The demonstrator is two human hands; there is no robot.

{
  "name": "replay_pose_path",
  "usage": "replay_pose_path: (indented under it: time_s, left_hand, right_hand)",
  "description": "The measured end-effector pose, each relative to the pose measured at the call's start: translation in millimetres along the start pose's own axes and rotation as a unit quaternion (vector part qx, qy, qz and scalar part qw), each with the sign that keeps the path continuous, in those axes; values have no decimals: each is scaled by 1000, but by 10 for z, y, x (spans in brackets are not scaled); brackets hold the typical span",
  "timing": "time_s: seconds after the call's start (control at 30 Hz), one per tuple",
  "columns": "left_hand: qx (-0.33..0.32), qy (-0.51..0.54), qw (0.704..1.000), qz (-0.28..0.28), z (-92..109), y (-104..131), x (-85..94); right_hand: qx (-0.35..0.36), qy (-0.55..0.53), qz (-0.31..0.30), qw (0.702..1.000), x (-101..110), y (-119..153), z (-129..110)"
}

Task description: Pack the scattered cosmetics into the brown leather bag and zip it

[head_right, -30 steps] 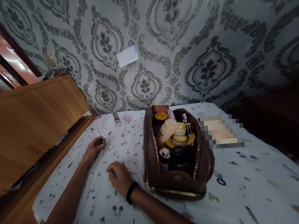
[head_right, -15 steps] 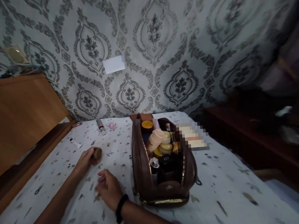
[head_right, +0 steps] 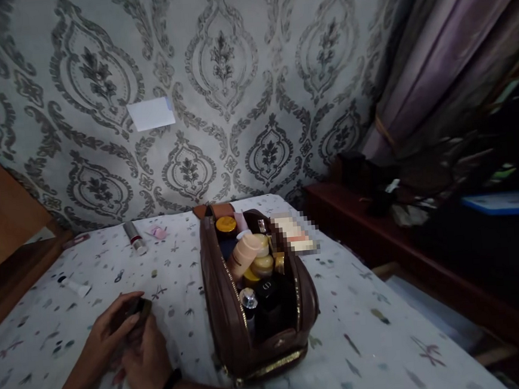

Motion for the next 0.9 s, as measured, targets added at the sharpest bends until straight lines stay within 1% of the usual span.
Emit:
replay_pose_path:
  time_s: [0.07, 0.2, 0.27, 0.37, 0.43, 0.5, 0.6, 0.73, 0.8, 0.9]
  left_hand:
    - [15, 10, 1000, 7, -8, -4, -3]
    - [33, 52, 997, 41, -13, 15, -7]
    - [48, 73, 995, 55, -42, 30, -12]
    - [59, 76, 992, 80, -68, 17, 11]
    - [43, 56, 992, 103, -16, -32, 45]
    - [15, 34, 993, 114, 112, -106, 50]
    - [-16, 15, 997, 78, 388, -228, -57]
    - [-55, 25, 998, 12, 724, -326, -323]
    - [-70, 52, 996, -9, 816, -348, -452]
    - [-81, 102, 991, -30, 876, -363, -592]
  right_hand:
    - [3, -10, 7, 1000, 30, -14, 70]
    - [23, -3, 65, 998, 77, -35, 174]
    - [50, 7, 90, 995, 81, -26, 166]
    - [98, 30, 150, 983, 105, 5, 119]
    - [112, 46, 173, 977, 103, 9, 117]
    - [115, 62, 171, 977, 80, -9, 133]
    - [113, 76, 150, 979, 53, -28, 137]
    - [103, 63, 101, 988, 64, 11, 42]
    - [106, 66, 73, 989, 75, 37, -25]
    - [113, 86, 65, 988, 98, 55, -99]
Point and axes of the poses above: each hand's wrist, its own y-axis away from the middle knuckle, its own x-axis out of the back of the hand, z = x × y, the point moved 5 cm from there along -y, towards the middle knuckle, and after that the axes turned 4 degrees about -x, right-handed, at the moved point
